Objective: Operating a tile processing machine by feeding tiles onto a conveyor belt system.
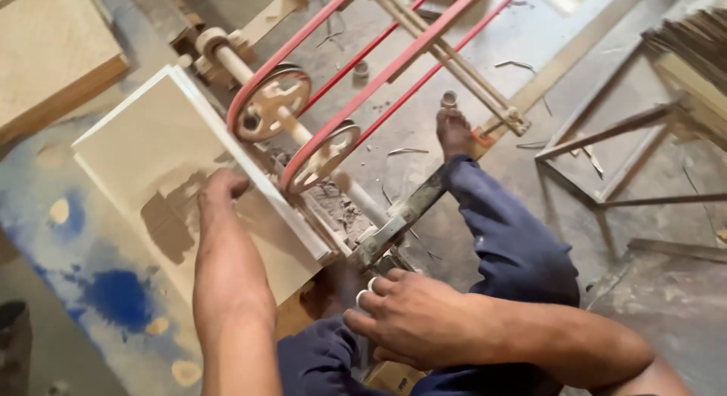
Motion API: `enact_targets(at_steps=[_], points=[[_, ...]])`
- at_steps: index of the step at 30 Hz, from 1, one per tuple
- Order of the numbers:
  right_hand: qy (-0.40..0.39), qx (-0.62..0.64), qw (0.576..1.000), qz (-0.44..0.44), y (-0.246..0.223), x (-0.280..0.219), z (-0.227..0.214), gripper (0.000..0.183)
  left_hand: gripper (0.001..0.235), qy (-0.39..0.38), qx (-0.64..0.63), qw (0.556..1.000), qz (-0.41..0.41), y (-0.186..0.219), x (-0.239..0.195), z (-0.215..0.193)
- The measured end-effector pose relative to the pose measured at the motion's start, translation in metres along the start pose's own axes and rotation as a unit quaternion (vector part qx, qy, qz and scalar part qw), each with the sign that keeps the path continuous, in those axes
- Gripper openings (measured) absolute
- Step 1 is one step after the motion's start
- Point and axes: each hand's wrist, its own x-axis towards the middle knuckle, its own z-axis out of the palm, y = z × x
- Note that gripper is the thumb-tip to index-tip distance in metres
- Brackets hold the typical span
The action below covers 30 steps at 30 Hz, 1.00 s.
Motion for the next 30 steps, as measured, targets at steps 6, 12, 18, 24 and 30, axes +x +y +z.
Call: enact_targets(at_steps=[6, 12, 18, 24, 30], points=[[0.024, -0.004, 1.000, -0.005, 0.003, -0.005, 0.008, 0.052, 0.041, 0.072, 0.009, 0.997, 0.012, 0.015, -0.032, -0.016], [0.006, 0.007, 1.000, 0.005, 0.001, -0.009, -0.004, 0.054, 0.054, 0.173, 0.015, 0.985, 0.003, -0.017, -0.044, -0.050], [0.041, -0.014, 0.999, -0.015, 0.004, -0.007, 0.008, 0.063, 0.048, 0.136, -0.134, 0.982, -0.015, -0.011, 0.018, -0.040], [-0.085, -0.004, 0.995, 0.048, 0.001, 0.005, -0.004, 0.063, 0.049, 0.018, -0.355, 0.932, -0.075, 0.066, -0.039, -0.010], [-0.022, -0.032, 0.999, -0.003, 0.007, -0.002, 0.009, 0.061, 0.041, 0.169, -0.498, 0.843, -0.112, -0.065, 0.059, 0.005]])
